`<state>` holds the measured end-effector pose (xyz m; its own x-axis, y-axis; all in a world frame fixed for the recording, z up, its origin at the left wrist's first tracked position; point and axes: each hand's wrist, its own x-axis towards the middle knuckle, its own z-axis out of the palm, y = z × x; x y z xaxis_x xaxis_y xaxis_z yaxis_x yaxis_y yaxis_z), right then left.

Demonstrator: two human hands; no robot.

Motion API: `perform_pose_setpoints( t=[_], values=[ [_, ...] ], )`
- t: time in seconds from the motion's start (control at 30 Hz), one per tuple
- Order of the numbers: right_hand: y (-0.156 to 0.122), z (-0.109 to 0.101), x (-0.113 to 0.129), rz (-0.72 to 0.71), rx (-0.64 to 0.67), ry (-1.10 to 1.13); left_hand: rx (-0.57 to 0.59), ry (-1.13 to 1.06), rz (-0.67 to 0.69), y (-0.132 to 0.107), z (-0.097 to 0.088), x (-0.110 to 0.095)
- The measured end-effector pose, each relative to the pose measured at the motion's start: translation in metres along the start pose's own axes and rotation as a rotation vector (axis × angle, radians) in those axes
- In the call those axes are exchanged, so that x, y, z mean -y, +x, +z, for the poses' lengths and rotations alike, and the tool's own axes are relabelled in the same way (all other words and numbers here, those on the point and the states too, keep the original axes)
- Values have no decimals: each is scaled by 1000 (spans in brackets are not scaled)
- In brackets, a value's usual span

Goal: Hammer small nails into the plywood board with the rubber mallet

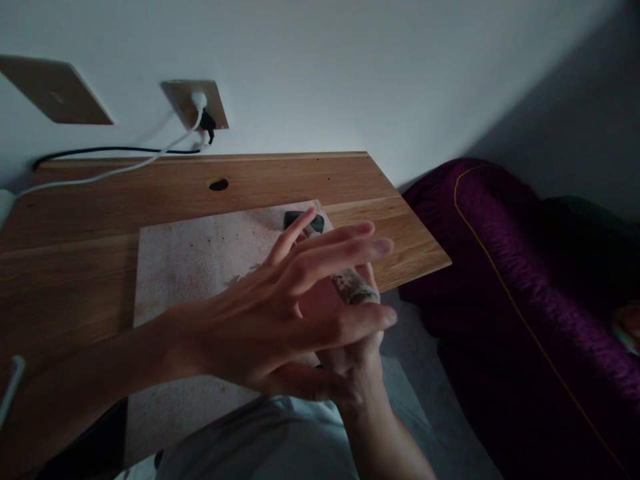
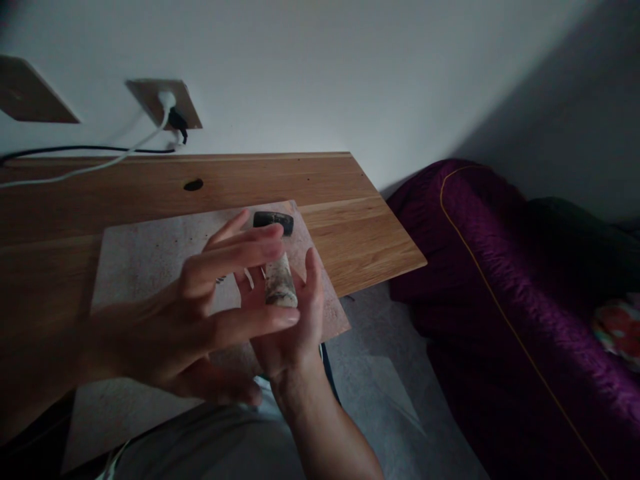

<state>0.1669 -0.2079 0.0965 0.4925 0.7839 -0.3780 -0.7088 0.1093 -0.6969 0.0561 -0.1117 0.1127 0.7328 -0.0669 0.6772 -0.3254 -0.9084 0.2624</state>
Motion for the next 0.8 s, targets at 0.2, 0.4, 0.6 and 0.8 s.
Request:
perform_pose_setpoints(
  t=[0.2, 0.4, 0.6, 0.8],
  values=[
    [3, -4, -3, 37, 143, 286, -168, 86, 6, -3, -6, 2],
    [5, -16, -9, 128, 152, 262, -186, 198, 34, -3, -11, 14],
    [18, -33, -30, 243, 47, 311, -273, 269, -41, -6, -14, 39],
    [21, -37, -36, 367, 106, 358, -87, 340, -195, -18, -14, 77]
  ],
)
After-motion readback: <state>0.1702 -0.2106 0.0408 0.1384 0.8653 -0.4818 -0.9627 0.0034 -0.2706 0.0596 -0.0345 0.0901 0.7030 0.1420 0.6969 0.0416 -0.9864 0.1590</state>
